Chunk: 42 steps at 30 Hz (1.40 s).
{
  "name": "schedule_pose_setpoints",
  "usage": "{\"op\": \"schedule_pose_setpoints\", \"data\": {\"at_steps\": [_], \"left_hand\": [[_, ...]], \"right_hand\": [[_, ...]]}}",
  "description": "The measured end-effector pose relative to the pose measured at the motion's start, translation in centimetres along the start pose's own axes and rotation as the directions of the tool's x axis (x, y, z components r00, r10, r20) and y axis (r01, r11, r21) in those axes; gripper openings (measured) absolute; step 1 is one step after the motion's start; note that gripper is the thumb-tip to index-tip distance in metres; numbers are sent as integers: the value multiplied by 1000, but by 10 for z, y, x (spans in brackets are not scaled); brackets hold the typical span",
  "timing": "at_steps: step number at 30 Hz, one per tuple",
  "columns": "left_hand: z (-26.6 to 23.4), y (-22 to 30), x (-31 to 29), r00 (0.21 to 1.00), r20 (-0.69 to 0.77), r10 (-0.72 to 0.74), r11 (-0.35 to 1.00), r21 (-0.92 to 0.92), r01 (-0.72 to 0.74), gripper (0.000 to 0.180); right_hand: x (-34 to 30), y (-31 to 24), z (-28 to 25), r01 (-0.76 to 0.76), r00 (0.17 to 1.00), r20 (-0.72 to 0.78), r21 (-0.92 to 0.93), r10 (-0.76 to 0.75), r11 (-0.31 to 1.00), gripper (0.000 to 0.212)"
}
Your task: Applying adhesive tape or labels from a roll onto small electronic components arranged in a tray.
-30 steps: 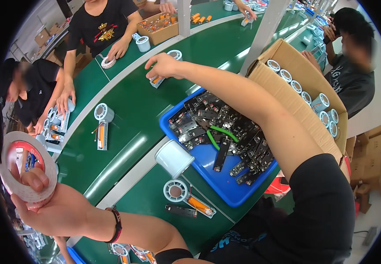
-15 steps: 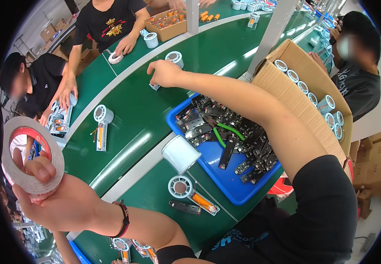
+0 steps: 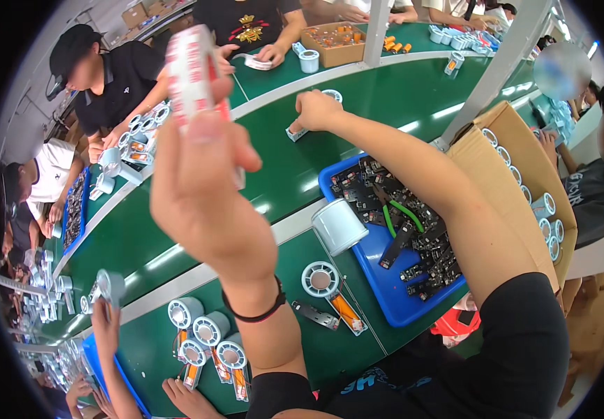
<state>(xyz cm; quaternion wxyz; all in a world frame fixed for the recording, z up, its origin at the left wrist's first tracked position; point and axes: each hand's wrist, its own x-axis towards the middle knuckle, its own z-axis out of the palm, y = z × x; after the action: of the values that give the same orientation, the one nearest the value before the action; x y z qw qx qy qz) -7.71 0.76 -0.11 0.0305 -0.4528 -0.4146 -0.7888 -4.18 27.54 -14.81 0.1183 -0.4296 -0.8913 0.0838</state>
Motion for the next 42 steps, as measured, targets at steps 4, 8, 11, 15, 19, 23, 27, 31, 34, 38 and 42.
{"op": "schedule_pose_setpoints", "data": {"at_steps": [4, 8, 11, 15, 19, 23, 27, 31, 34, 38, 42], "left_hand": [[5, 5, -6, 980, 81, -182, 976, -110, 190, 30], [14, -4, -12, 974, 179, -140, 988, -36, 148, 31], [9, -9, -14, 966, 201, -162, 987, 24, 160, 30], [3, -6, -13, 918, 327, -226, 961, 229, 155, 29], [18, -5, -18, 802, 572, -173, 926, 372, -65, 27], [29, 5, -28, 778, 618, -110, 922, 357, -153, 25], [46, 13, -39, 674, 716, -184, 893, 408, -189, 24], [47, 22, -48, 637, 766, -87, 903, 331, -275, 37], [50, 27, -52, 645, 735, -208, 862, 449, -234, 44], [50, 30, -57, 641, 732, -230, 808, 510, -293, 46], [50, 28, -58, 667, 729, -156, 806, 484, -341, 46]], "right_hand": [[3, -14, 0, -20, 983, 182, 151, -8, 988, 27], [-3, 0, -7, -19, 1000, 13, 201, 17, 979, 26], [-45, -27, -51, 270, 961, -93, 517, -260, 813, 30], [-119, -23, -122, 344, 918, -66, 622, -390, 704, 19], [-179, 29, -140, 669, 743, -200, 261, -639, 696, 16], [-211, 47, -158, 826, 548, -410, 129, -729, 549, 15], [-215, 42, -177, 806, 527, -559, 91, -640, 585, 24], [-227, 41, -165, 816, 506, -611, 110, -608, 568, 32], [-237, 36, -171, 797, 574, -566, 222, -591, 562, 32], [-245, 30, -171, 671, 740, -432, 524, -515, 524, 30], [-239, 31, -169, 763, 646, -502, 423, -575, 488, 26]]}}
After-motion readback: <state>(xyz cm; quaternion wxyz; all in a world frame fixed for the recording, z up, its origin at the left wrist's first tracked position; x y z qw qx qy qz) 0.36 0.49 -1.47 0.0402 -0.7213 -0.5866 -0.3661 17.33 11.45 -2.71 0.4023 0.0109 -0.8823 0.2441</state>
